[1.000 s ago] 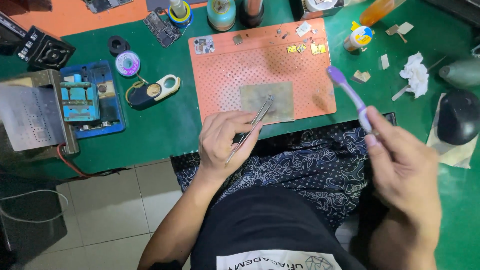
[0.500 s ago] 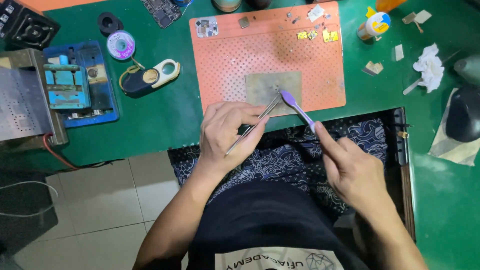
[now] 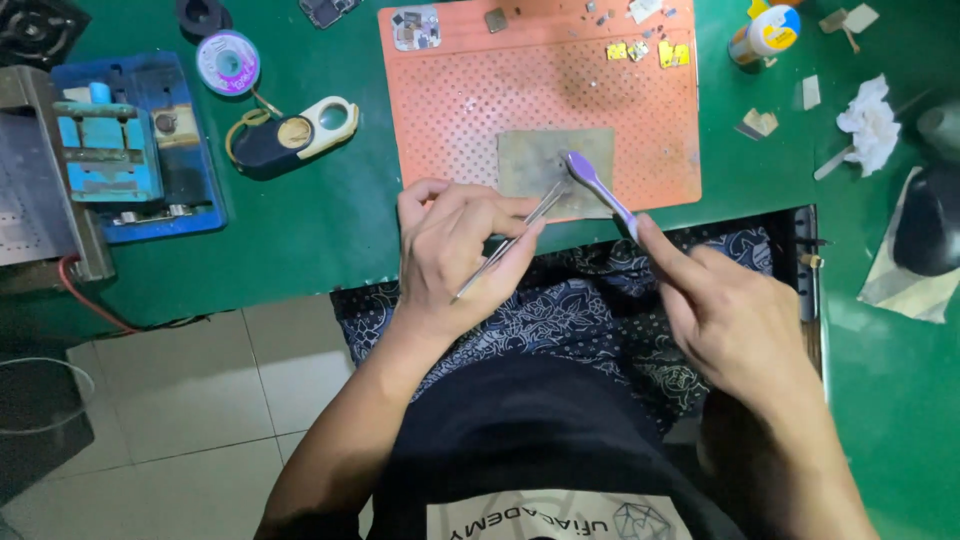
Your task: The person applies a liquid from a bottle onto a small electronic component held with tweezers, then uses a hot air gun to heat it. They subsequently clean the component and a metal stencil using a toothbrush and a tissue.
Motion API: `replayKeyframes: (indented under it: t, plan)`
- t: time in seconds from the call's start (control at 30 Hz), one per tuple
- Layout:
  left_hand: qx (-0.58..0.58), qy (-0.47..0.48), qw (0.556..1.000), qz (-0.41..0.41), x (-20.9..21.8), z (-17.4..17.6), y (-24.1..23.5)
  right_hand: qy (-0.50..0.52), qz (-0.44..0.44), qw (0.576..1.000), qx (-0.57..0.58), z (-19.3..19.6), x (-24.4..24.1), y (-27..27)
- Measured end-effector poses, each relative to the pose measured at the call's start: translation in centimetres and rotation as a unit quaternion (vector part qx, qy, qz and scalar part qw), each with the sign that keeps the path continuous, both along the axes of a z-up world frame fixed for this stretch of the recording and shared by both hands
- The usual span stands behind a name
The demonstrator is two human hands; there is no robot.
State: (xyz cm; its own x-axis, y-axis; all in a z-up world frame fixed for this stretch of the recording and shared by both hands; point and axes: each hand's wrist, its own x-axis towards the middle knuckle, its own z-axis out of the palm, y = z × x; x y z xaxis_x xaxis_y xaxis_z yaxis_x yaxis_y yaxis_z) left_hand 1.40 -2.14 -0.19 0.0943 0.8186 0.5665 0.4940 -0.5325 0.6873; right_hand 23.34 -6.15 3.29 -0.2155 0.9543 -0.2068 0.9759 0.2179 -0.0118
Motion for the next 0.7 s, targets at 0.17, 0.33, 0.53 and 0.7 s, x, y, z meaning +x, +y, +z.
replayKeyframes:
  t: [0.17,0.33,0.53,0.7]
  plan:
    - [-0.009,0.002,1.000,-0.004,-0.3,0.2,-0.1,0.005,-0.002,1.000,0.023,-0.1,0.0,0.1]
    - [-0.020,0.006,1.000,-0.002,-0.4,0.3,-0.1,-0.027,-0.026,0.998,-0.041,1.1,0.4,-0.3]
    - [-0.030,0.004,1.000,0.000,-0.4,0.2,-0.3,-0.041,-0.001,0.996,-0.077,2.0,0.1,0.1]
    - [-0.030,0.001,1.000,-0.005,-0.2,0.1,-0.3,-0.040,-0.004,0.998,-0.040,1.0,-0.7,0.7]
